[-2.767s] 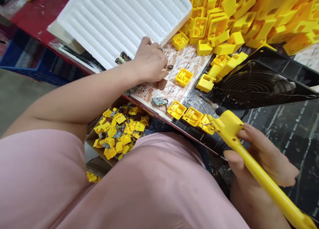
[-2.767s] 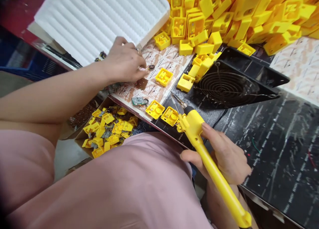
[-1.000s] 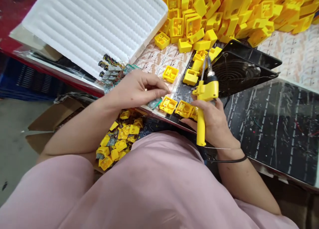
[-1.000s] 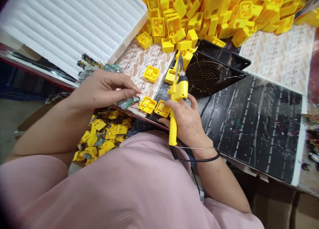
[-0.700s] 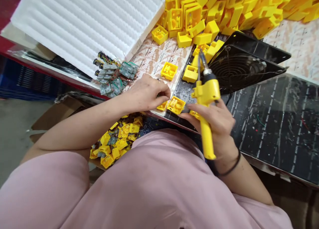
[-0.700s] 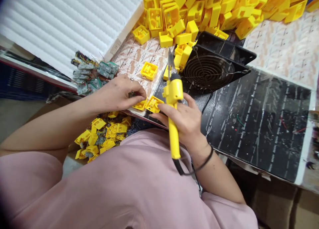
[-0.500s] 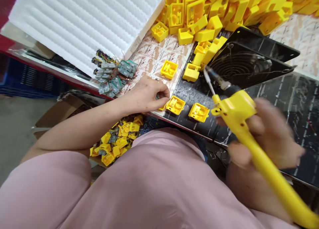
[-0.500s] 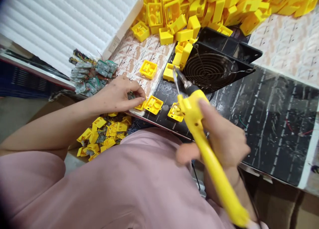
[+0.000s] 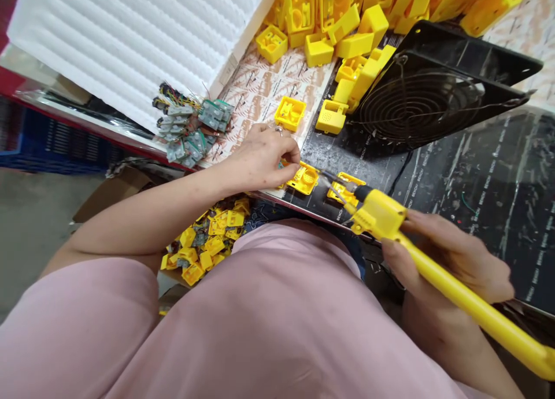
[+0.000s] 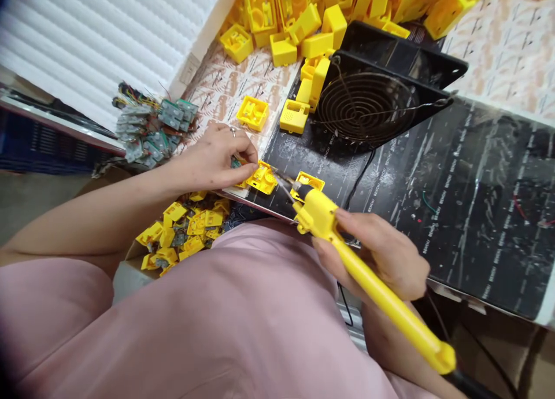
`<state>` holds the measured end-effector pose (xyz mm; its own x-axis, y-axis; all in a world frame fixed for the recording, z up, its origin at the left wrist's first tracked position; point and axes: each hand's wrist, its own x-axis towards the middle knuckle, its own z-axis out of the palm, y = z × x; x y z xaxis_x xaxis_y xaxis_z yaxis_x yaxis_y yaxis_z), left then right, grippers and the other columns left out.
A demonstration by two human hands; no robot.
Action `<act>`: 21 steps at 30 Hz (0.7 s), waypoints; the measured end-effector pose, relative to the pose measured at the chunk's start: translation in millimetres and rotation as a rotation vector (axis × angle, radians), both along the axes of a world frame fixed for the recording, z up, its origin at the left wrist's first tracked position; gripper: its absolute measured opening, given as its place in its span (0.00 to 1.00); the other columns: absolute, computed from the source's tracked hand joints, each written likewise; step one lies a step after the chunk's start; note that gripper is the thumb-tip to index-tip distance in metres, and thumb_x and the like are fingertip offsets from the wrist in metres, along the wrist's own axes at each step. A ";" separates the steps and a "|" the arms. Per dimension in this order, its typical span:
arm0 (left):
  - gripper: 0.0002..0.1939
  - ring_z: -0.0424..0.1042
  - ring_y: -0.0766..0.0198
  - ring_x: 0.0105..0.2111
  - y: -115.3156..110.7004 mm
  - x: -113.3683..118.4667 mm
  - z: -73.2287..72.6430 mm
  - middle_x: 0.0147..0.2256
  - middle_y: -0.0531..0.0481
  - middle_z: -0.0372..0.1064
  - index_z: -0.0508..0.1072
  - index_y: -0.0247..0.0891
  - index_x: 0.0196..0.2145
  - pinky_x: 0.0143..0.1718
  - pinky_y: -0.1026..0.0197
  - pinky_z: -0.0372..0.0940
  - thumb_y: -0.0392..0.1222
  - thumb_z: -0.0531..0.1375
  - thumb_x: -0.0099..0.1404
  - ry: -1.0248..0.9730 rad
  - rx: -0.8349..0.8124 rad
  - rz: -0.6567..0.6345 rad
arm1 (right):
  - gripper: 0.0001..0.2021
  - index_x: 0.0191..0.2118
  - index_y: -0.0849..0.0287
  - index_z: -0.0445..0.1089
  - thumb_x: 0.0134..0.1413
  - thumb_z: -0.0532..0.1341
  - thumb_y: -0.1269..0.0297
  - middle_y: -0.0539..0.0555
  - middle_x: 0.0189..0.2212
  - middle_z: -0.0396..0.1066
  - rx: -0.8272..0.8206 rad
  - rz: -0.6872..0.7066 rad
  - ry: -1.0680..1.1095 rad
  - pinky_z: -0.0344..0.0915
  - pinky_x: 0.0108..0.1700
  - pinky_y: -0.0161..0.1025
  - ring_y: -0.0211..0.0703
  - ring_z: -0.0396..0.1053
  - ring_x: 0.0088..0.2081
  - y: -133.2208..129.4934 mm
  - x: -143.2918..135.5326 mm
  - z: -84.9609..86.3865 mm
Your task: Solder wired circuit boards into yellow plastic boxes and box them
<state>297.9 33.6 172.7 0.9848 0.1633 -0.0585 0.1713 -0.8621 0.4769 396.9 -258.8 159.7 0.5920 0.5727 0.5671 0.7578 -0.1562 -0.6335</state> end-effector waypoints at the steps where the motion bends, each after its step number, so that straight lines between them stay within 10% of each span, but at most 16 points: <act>1: 0.12 0.76 0.53 0.43 -0.6 0.7 0.2 0.35 0.48 0.79 0.78 0.39 0.35 0.57 0.44 0.60 0.44 0.56 0.62 -0.002 0.025 -0.014 | 0.26 0.58 0.44 0.76 0.53 0.75 0.66 0.51 0.36 0.82 0.010 0.082 -0.034 0.77 0.27 0.43 0.49 0.80 0.29 3.1 0.0 2.0; 7: 0.12 0.75 0.52 0.43 -3.1 1.0 3.4 0.35 0.47 0.77 0.79 0.39 0.34 0.55 0.44 0.59 0.43 0.55 0.65 0.012 0.129 -0.045 | 0.14 0.41 0.54 0.75 0.52 0.76 0.72 0.49 0.32 0.81 0.017 0.253 -0.215 0.72 0.23 0.34 0.41 0.78 0.28 16.8 2.6 2.3; 21: 0.15 0.75 0.50 0.43 -4.7 0.9 0.1 0.33 0.46 0.76 0.79 0.38 0.34 0.54 0.43 0.62 0.44 0.53 0.66 -0.026 0.242 -0.083 | 0.04 0.38 0.60 0.73 0.68 0.66 0.67 0.54 0.29 0.78 -0.159 0.302 -0.233 0.77 0.34 0.33 0.38 0.79 0.30 20.5 5.9 22.8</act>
